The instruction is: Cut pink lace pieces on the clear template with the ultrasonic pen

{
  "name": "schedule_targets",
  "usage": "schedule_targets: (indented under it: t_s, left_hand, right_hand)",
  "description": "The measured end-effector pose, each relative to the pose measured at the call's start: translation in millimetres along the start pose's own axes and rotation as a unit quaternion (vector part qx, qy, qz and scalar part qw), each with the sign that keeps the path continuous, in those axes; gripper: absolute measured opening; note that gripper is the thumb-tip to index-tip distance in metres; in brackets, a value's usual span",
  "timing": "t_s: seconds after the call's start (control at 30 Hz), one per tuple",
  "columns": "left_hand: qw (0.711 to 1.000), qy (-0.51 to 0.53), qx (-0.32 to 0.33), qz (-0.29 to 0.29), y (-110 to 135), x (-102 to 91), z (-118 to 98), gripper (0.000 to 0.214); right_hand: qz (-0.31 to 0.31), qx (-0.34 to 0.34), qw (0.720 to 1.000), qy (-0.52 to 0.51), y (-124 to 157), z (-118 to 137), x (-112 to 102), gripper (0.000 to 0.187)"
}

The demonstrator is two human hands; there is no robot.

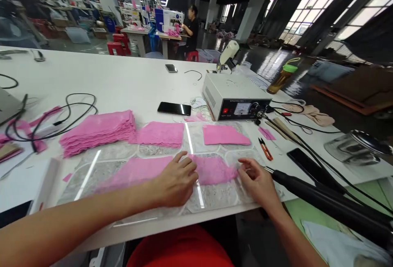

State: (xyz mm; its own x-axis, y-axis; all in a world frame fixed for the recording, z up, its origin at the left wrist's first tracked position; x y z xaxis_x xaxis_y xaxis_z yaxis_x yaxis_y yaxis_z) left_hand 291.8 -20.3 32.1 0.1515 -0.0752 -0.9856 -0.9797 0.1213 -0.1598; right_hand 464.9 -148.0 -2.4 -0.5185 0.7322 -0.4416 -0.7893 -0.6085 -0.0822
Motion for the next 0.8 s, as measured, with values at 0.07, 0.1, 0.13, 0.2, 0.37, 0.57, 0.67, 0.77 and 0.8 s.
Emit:
schedule_targets:
  t_s: [0.07, 0.1, 0.13, 0.2, 0.37, 0.57, 0.67, 0.77, 0.8]
  left_hand:
    - [0.999, 0.026, 0.043, 0.009, 3.1, 4.1, -10.0, 0.008]
    - [0.998, 0.036, 0.051, 0.005, 2.9, 4.8, -10.3, 0.012]
    - [0.998, 0.039, 0.054, -0.003, 2.0, 5.2, -9.0, 0.017]
    - [0.998, 0.021, 0.050, -0.015, -0.5, 8.2, -5.1, 0.028]
    - [0.999, -0.040, 0.033, -0.011, -0.2, 17.2, -5.8, 0.042]
    - [0.997, 0.055, -0.050, 0.039, -44.5, 10.2, 25.9, 0.019]
    - [0.993, 0.070, -0.090, 0.032, -87.1, 4.5, 57.6, 0.018]
    - [0.986, 0.101, -0.119, 0.060, -119.3, 15.6, 83.5, 0.014]
    - [0.983, 0.115, -0.124, 0.075, -126.1, 22.3, 88.9, 0.018]
  right_hand:
    - [-0.011, -0.056, 0.995, 0.080, 11.9, 7.0, -10.7, 0.024]
    - [-0.015, -0.096, 0.989, 0.108, 16.0, 15.7, -11.3, 0.021]
    - [-0.014, -0.138, 0.982, 0.130, 19.1, 25.7, -8.4, 0.020]
    - [0.010, -0.210, 0.962, 0.173, 23.2, 42.1, 6.0, 0.021]
    - [0.049, -0.254, 0.929, 0.264, 21.0, 37.2, 26.1, 0.022]
    - [-0.005, -0.248, 0.949, 0.195, 6.8, 35.1, 1.0, 0.023]
    - [-0.027, -0.234, 0.958, 0.163, -2.3, 39.1, -7.4, 0.021]
    - [-0.037, -0.207, 0.967, 0.144, -10.6, 32.7, -14.9, 0.019]
    - [-0.040, -0.197, 0.970, 0.138, -13.5, 28.7, -17.9, 0.019]
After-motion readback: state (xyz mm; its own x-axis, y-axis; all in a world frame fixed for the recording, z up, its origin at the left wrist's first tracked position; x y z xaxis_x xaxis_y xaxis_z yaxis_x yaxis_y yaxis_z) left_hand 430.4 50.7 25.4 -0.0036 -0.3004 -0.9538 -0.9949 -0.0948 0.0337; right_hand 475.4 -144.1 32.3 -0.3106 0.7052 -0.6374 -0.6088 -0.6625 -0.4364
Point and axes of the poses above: each hand's wrist, its own y-axis away from the middle knuckle, its own x-axis out of the palm, z = x × y, the point moved 10 cm from there along -y, towards the middle knuckle, and after that the axes turned 3 degrees about z, right-handed, at the moved point
